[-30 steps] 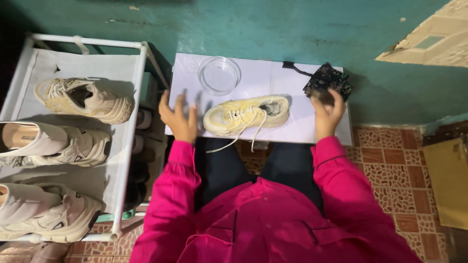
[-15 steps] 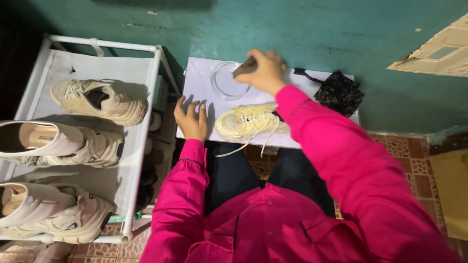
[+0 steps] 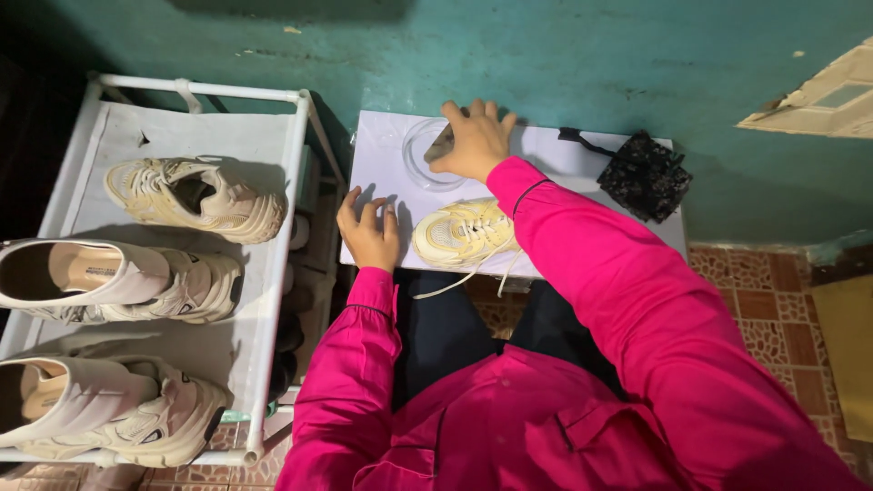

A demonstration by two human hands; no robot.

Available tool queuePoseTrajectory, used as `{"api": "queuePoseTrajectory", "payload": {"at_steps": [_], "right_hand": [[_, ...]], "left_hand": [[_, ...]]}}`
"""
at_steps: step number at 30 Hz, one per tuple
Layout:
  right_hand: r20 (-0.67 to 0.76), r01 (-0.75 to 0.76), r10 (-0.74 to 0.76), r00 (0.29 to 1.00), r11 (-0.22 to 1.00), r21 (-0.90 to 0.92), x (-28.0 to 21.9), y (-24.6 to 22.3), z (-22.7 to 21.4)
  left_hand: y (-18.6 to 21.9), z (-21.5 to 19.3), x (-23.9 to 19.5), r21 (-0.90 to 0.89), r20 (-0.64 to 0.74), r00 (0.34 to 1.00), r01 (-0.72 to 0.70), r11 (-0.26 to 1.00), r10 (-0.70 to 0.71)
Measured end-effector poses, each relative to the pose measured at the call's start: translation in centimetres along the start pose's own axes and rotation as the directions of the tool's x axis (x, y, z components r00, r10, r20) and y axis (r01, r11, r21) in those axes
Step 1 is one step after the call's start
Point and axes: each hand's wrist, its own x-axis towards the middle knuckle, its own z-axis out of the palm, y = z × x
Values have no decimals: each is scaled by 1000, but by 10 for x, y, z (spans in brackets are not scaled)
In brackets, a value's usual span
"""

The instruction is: The person scrubs a white sneaker with a brush, focusing on the upper mesh and the sole. They rotate the shoe to clean different sides and then wipe it with a cloth.

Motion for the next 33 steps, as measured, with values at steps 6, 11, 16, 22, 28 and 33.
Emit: {"api": "queuePoseTrajectory", "payload": {"at_steps": [6, 11, 16, 22, 28, 33], "right_hand": [[-66, -64, 62, 996, 997, -30, 11, 11, 11], [-105, -99, 95, 990, 995, -32, 9, 16, 11], [-163, -91, 79, 983, 994, -66, 13, 18, 21], [-237, 45, -78, 968, 989, -142, 16, 17, 34], [-312, 82, -109, 944, 992, -97, 13, 11, 14], [148, -340, 307, 940, 875, 343, -16, -14, -64]], "left_hand": [[4, -1, 1, -7, -8, 1000, 10, 1000, -10], [4, -2, 1, 6, -3, 1000, 8, 1000, -8], [4, -2, 0, -4, -1, 1000, 6, 1000, -6], [-1, 1, -1, -12, -17, 1000, 3, 1000, -4], [3, -2, 2, -7, -11, 1000, -7, 1000, 7], [15, -14, 6, -87, 43, 999, 14, 996, -10]]}}
